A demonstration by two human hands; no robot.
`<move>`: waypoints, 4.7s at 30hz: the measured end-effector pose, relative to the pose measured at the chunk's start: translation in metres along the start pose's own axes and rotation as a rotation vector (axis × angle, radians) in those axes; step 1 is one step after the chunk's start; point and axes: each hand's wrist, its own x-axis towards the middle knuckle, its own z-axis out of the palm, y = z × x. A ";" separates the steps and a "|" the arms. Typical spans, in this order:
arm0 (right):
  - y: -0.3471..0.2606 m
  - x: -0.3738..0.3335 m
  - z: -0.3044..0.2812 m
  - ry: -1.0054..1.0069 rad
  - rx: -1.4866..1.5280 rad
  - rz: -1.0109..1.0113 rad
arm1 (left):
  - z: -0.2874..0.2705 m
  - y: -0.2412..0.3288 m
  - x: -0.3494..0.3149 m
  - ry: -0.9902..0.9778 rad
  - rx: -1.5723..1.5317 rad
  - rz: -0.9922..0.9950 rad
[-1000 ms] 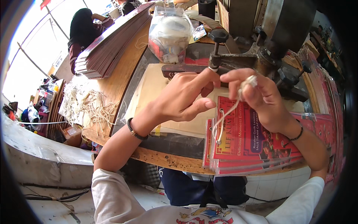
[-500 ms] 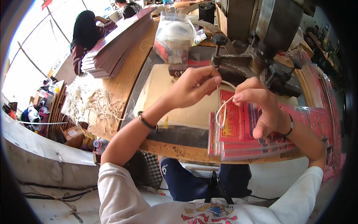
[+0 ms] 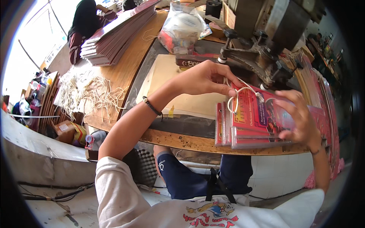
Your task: The person threads a white cord through holes in a stack of red brochures and ties a knot in the cord by hand.
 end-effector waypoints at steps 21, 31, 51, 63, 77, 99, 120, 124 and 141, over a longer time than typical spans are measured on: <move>0.000 -0.115 0.010 -0.184 -0.165 0.568 | -0.006 0.002 0.000 0.107 0.499 -0.034; -0.003 -0.129 0.005 -0.168 -0.057 0.566 | -0.008 -0.010 -0.006 0.016 0.833 -0.063; 0.023 -0.195 -0.030 -0.367 -0.101 0.845 | -0.010 -0.015 -0.006 -0.057 0.843 -0.111; 0.002 -0.229 -0.030 -0.300 -0.252 0.884 | -0.016 -0.034 -0.010 -0.053 0.854 -0.003; 0.004 -0.299 -0.079 0.015 -0.399 0.805 | 0.003 -0.029 -0.010 -0.126 0.781 0.167; 0.015 -0.512 -0.151 0.054 -1.155 1.131 | 0.011 -0.030 -0.005 -0.208 0.897 -0.006; 0.135 -0.515 -0.088 -0.386 -0.595 1.532 | 0.004 -0.030 -0.005 -0.196 0.728 -0.006; 0.125 -0.510 -0.083 -0.403 -0.712 1.477 | 0.001 -0.038 -0.007 -0.216 0.749 0.022; 0.000 -0.131 -0.013 0.323 -0.442 0.321 | 0.008 -0.026 0.007 -0.039 0.921 0.117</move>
